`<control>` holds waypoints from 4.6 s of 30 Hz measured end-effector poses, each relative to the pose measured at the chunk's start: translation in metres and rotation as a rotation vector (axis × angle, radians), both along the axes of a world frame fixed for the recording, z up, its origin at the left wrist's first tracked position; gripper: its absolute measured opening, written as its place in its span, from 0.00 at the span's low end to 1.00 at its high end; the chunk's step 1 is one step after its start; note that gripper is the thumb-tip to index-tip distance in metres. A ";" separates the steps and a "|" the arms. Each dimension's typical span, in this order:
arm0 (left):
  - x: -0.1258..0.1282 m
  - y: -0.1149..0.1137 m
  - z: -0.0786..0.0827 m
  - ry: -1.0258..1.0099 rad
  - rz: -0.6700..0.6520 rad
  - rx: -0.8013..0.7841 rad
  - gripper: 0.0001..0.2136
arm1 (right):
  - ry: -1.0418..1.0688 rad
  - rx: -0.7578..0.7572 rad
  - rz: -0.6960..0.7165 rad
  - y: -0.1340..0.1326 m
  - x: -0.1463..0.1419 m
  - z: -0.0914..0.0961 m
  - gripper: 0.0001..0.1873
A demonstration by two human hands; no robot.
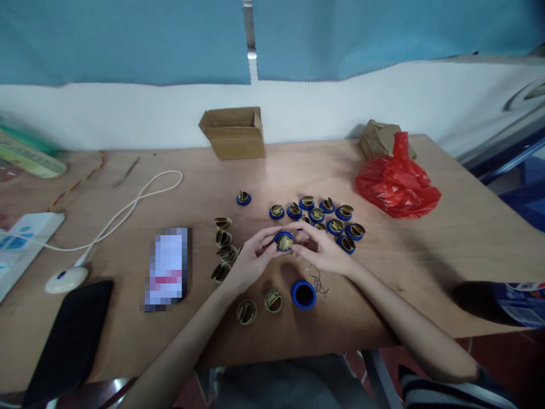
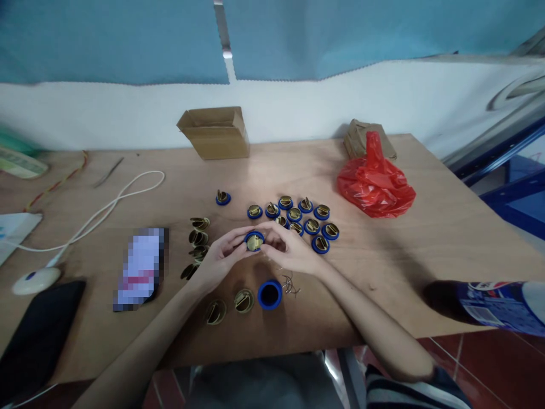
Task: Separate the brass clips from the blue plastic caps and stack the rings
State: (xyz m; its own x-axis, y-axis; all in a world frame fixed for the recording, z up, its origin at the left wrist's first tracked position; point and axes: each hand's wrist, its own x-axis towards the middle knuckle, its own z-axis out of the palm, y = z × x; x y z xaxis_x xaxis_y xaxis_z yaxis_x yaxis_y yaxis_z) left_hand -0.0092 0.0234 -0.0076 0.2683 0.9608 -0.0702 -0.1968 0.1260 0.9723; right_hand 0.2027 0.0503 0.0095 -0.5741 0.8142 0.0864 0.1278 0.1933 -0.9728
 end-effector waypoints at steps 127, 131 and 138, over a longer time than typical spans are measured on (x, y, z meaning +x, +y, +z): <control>0.003 -0.005 0.005 -0.214 -0.139 -0.267 0.22 | 0.055 -0.121 0.028 0.002 -0.003 0.000 0.12; 0.003 -0.005 0.005 -0.175 -0.152 -0.230 0.24 | 0.038 -0.126 -0.024 0.002 -0.004 -0.002 0.11; 0.005 -0.005 0.004 -0.100 -0.175 -0.179 0.27 | 0.047 -0.117 -0.032 0.003 -0.005 -0.008 0.10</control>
State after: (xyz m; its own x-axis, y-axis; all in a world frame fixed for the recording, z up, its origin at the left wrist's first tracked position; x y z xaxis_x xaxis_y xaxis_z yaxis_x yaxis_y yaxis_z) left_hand -0.0042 0.0187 -0.0038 0.4436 0.8736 -0.2000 -0.2508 0.3352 0.9081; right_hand 0.1974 0.0529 0.0012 -0.5451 0.8382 0.0155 0.0859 0.0742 -0.9935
